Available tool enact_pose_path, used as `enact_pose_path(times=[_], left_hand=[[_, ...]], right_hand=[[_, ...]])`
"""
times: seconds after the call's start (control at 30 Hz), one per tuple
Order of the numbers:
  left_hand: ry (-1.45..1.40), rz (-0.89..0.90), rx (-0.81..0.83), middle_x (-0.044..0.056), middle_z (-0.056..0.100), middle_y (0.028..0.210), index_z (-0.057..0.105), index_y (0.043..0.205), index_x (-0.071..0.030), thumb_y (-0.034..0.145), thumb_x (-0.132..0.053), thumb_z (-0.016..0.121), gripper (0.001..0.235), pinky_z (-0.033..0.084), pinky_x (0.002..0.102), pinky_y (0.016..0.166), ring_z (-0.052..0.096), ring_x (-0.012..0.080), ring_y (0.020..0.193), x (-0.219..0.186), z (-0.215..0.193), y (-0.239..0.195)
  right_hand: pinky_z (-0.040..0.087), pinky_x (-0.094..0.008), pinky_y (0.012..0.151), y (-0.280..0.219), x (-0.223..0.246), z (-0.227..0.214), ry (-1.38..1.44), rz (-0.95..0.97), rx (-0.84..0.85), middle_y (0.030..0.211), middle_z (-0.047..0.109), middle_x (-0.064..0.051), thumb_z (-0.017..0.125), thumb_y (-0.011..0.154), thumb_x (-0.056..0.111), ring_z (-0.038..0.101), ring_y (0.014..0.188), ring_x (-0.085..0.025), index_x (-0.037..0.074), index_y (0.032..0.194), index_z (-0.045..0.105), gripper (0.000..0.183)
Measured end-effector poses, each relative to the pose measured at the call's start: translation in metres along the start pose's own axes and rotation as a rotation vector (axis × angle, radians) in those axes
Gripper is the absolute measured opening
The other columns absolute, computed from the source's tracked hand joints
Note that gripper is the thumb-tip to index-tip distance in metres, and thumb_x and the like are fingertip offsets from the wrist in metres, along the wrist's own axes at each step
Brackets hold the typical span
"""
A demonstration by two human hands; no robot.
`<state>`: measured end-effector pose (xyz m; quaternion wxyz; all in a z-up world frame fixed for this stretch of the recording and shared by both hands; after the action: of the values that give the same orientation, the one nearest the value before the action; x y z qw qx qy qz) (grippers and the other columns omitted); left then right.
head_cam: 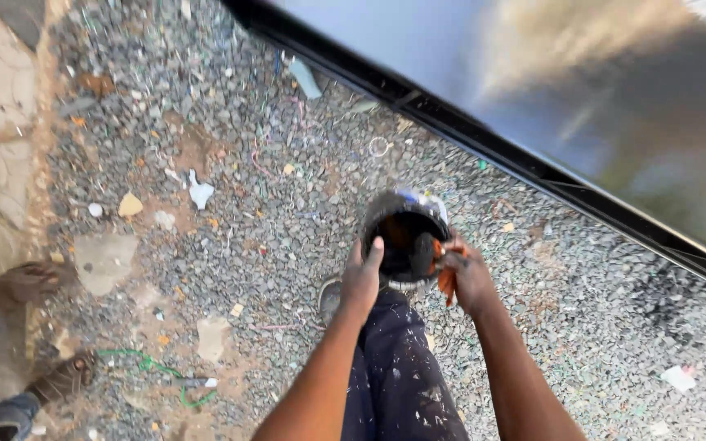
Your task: Applying a dark stain to a wooden furniture frame using a sponge applicator.
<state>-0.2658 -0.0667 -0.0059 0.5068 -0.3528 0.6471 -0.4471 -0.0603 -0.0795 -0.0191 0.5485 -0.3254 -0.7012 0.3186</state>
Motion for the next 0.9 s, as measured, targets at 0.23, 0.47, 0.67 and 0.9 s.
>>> enact_pose_path(times=[0.23,0.47,0.67,0.9], left_hand=[[0.088,0.056,0.07,0.023,0.022,0.167,0.021,0.165,-0.013,0.091,-0.084,0.044,0.105,0.029,0.057,0.124,0.024,0.0408,0.155,0.008,0.029,-0.138],[0.191,0.116,0.076,0.016,0.033,0.165,0.027,0.162,-0.018,0.084,-0.083,0.044,0.103,0.035,0.051,0.12,0.036,0.0361,0.151,0.036,0.082,-0.256],[0.237,0.184,0.01,0.005,0.029,0.169,0.03,0.162,-0.021,0.075,-0.083,0.038,0.106,0.03,0.049,0.121,0.033,0.0291,0.153,0.053,0.151,-0.361],[0.217,0.322,0.05,0.027,0.043,0.157,0.036,0.157,-0.007,0.084,-0.085,0.047,0.108,0.032,0.053,0.121,0.038,0.0425,0.149,0.088,0.234,-0.497]], right_hand=[[0.049,-0.046,0.028,-0.096,-0.117,-0.05,0.477,0.215,-0.176,0.052,0.055,-0.026,0.063,0.082,0.012,0.052,0.034,-0.035,0.007,0.11,0.059,0.029],[0.043,-0.042,0.023,-0.265,-0.092,-0.096,0.703,0.202,-0.211,0.045,0.054,-0.02,0.054,0.083,0.005,0.05,0.03,-0.028,0.004,0.098,0.058,0.015],[0.041,-0.034,0.036,-0.346,-0.129,-0.166,0.86,0.045,-0.161,0.063,0.049,-0.01,0.049,0.081,-0.006,0.049,0.043,-0.022,0.003,0.076,0.053,0.011],[0.045,-0.048,0.022,-0.461,-0.175,-0.251,0.608,0.066,-0.229,0.051,0.059,-0.019,0.057,0.09,0.024,0.059,0.036,-0.031,0.002,0.087,0.062,0.023]])
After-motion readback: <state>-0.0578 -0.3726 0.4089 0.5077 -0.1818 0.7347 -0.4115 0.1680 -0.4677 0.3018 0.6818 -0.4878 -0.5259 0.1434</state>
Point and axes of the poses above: each hand's wrist, its own y-axis towards the middle knuckle, its own z-axis out of the palm, x = y × z, the point moved 5 cm from there along y, towards the middle knuckle
